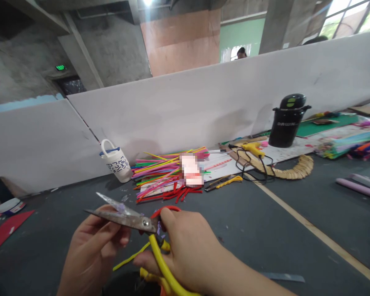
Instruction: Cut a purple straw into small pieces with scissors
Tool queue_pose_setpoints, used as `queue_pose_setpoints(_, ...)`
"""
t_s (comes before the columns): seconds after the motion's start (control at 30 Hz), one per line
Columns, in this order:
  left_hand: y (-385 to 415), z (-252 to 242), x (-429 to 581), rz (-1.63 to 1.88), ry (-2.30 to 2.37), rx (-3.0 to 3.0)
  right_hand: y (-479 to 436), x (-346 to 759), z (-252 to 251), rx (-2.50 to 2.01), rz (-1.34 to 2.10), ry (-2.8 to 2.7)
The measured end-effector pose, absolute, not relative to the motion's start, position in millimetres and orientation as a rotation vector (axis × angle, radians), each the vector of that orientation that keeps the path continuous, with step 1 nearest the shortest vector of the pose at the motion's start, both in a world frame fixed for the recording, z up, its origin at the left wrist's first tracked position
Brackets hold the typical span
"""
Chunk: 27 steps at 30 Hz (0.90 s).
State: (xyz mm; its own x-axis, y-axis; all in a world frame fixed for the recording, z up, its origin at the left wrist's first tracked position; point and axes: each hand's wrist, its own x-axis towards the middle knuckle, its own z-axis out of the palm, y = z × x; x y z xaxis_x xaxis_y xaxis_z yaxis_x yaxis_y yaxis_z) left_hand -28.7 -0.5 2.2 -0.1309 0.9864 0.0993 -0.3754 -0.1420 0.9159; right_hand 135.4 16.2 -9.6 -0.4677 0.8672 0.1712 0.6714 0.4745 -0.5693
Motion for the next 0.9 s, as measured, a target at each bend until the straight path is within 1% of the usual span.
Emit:
queue_pose_setpoints(0.43, -0.5, 4.3, -32.5, 1.442, 0.862, 1.03, 15.1, 137.1, -8.9, -1.265, 0.572, -2.297)
queue_pose_setpoints(0.63, 2.1, 1.0, -32.5, 1.466, 0.843, 1.008, 14.4, 134.8, -11.8, -1.291, 0.513, -2.271)
queue_pose_setpoints(0.9, 3.9, 2.8, -29.4, 1.506, 0.93, 0.996, 14.0, 135.3, -14.7, -1.357, 0.442, -2.282)
